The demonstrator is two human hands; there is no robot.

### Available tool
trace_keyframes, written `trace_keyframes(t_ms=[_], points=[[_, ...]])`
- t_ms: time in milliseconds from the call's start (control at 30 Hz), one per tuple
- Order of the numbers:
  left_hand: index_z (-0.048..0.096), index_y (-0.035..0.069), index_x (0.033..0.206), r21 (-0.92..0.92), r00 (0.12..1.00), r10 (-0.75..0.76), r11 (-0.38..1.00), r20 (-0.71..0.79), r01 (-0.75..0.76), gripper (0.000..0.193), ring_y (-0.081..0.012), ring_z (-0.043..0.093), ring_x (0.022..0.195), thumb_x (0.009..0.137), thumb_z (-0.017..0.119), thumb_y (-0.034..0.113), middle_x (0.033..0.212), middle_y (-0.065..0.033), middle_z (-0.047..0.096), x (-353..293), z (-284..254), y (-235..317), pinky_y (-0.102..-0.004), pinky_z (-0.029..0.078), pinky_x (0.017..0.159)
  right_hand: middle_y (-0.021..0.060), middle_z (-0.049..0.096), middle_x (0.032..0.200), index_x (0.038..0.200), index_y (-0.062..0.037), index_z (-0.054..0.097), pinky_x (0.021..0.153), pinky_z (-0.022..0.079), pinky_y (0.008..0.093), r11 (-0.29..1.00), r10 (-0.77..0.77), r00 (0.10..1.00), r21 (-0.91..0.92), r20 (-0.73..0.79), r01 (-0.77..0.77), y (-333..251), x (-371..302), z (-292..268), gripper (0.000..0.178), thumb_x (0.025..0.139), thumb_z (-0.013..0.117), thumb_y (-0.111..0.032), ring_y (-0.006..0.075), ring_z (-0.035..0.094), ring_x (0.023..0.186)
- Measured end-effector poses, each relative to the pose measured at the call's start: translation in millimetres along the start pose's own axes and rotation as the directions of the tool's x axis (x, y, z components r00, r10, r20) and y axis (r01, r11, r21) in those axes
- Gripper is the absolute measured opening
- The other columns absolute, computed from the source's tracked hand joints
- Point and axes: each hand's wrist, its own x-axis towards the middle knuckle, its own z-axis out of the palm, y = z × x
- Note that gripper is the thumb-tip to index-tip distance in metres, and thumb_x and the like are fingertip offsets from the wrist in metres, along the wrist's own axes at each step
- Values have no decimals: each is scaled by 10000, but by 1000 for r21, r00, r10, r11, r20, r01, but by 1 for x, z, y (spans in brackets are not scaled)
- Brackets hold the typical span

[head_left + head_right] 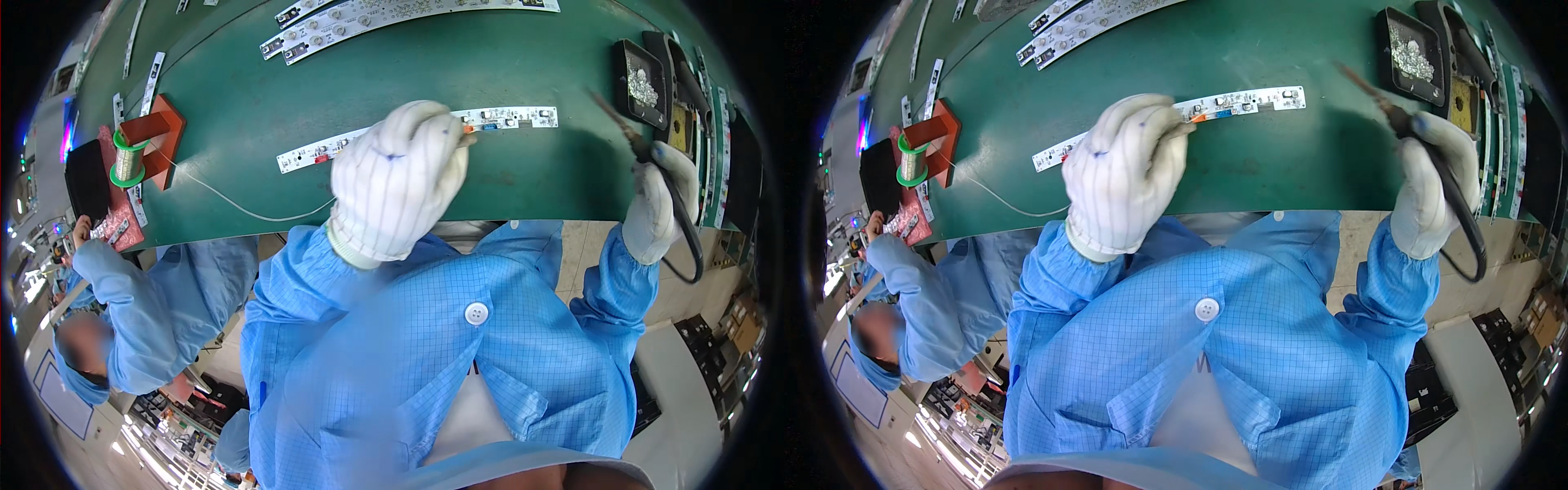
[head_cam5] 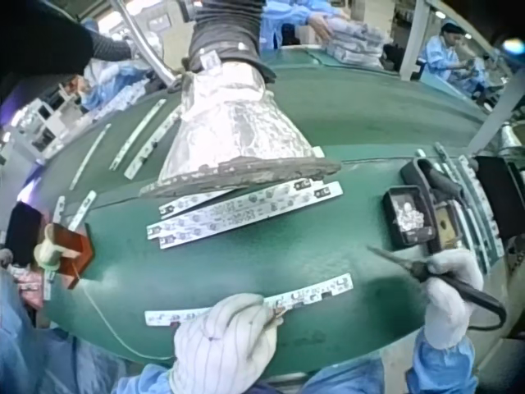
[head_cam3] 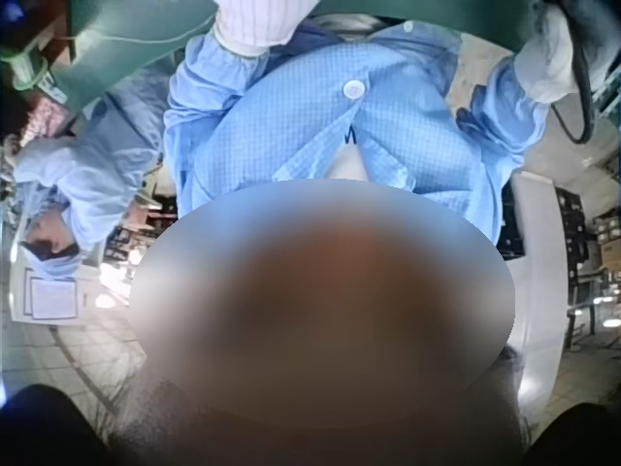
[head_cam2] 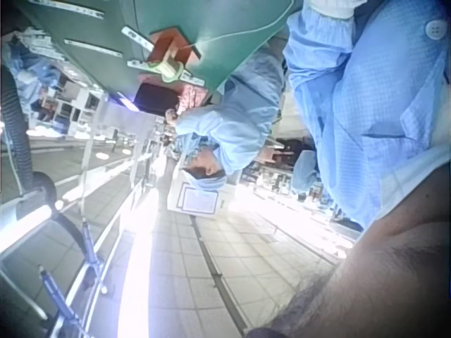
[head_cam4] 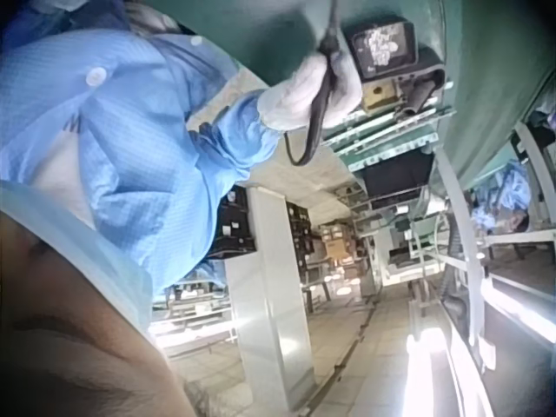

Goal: Soldering electronic components onto narrow circuit boards at a manual assembly station.

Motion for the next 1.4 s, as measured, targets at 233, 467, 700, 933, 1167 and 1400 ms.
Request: trace_keyframes(t_ms=[233,467,700,933,1167,1400], points=[[657,68,844,-23,968,-241,970,-68,240,163,-250,667,707,713,729,6,917,-100,665,-15,-43,-17,-328,551,615,191,671,917,1047,52,580,656,532,276,884,-346,919,-395,-189,251,59,1,-16,176,894,596,-33,186,652,733],[640,0,871,37,844,-531,844,-70,535,72,-224,614,630,864,591,52,814,-128,655,-31,-75,-50,-316,490,628,120,669,858,1136,41,600,616,480,222,993,-98,967,-92,-235,78,23,0,17,250,915,585,-73,114,614,700],[528,2,864,-236,401,-914,378,56,895,215,-95,537,526,893,642,182,649,-63,558,-20,-73,-50,-228,412,460,63,654,827,1141,-43,639,601,467,221,998,4,997,-70,78,1,11,-3,41,216,953,593,-139,101,590,686],[485,-7,875,-354,430,-877,340,217,872,256,-96,562,528,885,667,174,721,-101,615,-19,-78,-56,-220,448,463,73,651,819,1038,-26,642,623,494,236,905,-236,945,-303,226,298,15,1,52,181,859,671,-13,109,601,659],[471,-2,942,-626,442,-857,198,263,755,218,-158,625,598,901,639,132,742,-115,628,-20,-76,-60,-241,521,565,119,667,929,1152,-27,566,665,539,264,976,153,977,131,147,-172,5,-6,44,289,885,670,-62,172,667,761],[469,74,1009,-920,561,-796,15,226,392,203,-219,655,807,891,617,3,994,-112,599,-30,-61,-73,-304,593,682,213,653,1058,1204,-19,499,797,582,347,880,90,985,452,146,-147,19,-1,39,332,894,618,-10,260,677,910]])
